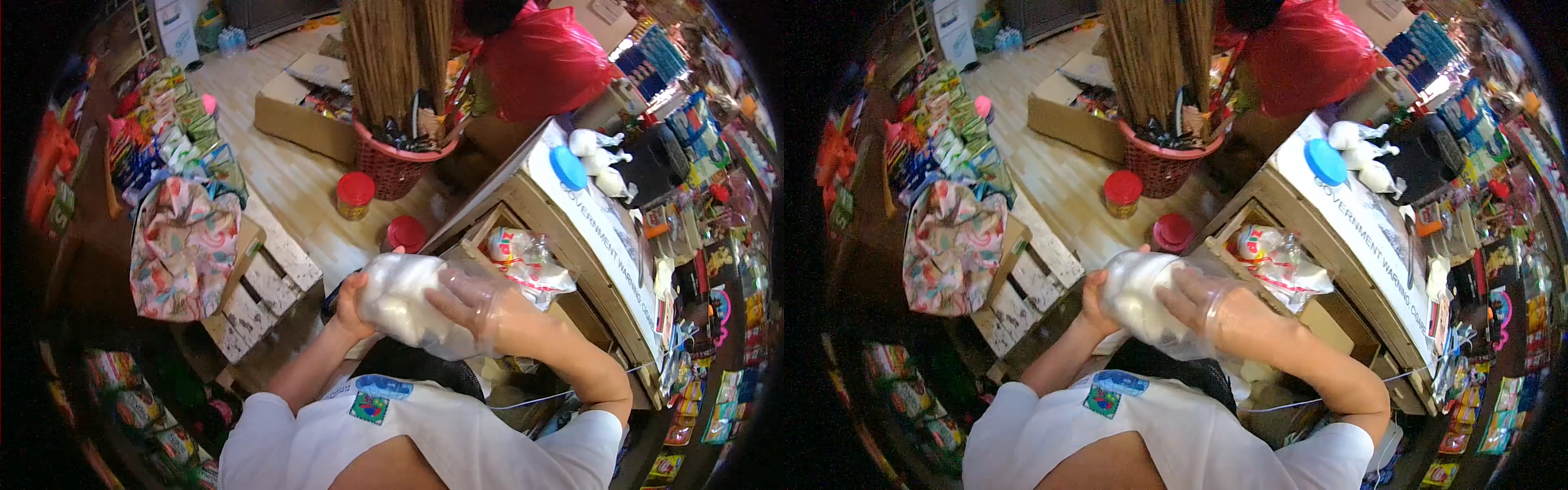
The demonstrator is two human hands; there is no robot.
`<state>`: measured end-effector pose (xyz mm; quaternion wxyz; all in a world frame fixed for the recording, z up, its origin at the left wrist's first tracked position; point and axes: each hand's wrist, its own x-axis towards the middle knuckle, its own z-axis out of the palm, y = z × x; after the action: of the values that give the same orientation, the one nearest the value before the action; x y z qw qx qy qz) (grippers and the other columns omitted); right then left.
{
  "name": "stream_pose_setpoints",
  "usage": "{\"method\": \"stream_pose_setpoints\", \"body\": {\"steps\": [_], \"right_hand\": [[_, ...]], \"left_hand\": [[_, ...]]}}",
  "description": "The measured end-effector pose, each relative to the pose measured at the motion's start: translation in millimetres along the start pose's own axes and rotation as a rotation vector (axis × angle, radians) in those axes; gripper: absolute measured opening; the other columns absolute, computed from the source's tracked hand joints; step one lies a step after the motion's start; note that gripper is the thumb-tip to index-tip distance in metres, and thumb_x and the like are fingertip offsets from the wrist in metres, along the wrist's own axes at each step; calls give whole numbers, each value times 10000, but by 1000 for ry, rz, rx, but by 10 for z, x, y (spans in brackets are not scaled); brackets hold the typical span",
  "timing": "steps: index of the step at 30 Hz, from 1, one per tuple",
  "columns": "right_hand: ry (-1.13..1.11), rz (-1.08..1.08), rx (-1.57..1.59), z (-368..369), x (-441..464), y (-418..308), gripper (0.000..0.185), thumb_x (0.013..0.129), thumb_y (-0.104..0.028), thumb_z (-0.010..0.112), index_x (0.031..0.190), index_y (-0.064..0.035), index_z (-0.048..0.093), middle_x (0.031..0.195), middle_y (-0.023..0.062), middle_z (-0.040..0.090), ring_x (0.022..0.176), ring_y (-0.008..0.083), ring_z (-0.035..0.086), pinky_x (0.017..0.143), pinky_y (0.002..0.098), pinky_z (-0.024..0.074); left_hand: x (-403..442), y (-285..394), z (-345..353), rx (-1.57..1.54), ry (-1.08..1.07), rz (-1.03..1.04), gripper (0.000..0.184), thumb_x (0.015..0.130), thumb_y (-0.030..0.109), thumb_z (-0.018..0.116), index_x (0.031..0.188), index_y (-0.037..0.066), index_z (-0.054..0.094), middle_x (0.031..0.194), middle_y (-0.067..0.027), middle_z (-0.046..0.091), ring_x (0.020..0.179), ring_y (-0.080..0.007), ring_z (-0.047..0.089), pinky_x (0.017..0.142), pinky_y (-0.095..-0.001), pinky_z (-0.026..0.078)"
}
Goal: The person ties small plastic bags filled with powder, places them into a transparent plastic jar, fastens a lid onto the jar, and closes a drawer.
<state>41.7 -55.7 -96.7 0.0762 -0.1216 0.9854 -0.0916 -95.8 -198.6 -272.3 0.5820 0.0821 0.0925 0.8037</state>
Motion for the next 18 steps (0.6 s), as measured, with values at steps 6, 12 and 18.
{"method": "stream_pose_setpoints", "body": {"steps": [6,12,18], "right_hand": [[143,-133,-36,207,10,70,651,762,-131,620,1350,-9,367,1304,272,423,1097,399,559,822,432,518],[-33,-98,-5,-93,-57,58,640,759,-78,593,1359,-34,375,1339,257,415,1049,391,588,801,446,520],[28,-83,-61,-22,-17,104,600,725,-69,617,1293,-18,426,1296,254,469,969,346,632,721,415,541]], "left_hand": [[20,42,19,67,14,-12,882,730,455,598,1458,77,274,1386,-166,440,1241,-304,471,1056,-447,363],[36,117,18,71,9,47,905,702,442,637,1453,79,284,1388,-177,433,1246,-332,460,1059,-468,358],[93,210,92,92,15,87,917,698,449,645,1452,74,281,1388,-177,432,1264,-335,443,1060,-477,357]]}}
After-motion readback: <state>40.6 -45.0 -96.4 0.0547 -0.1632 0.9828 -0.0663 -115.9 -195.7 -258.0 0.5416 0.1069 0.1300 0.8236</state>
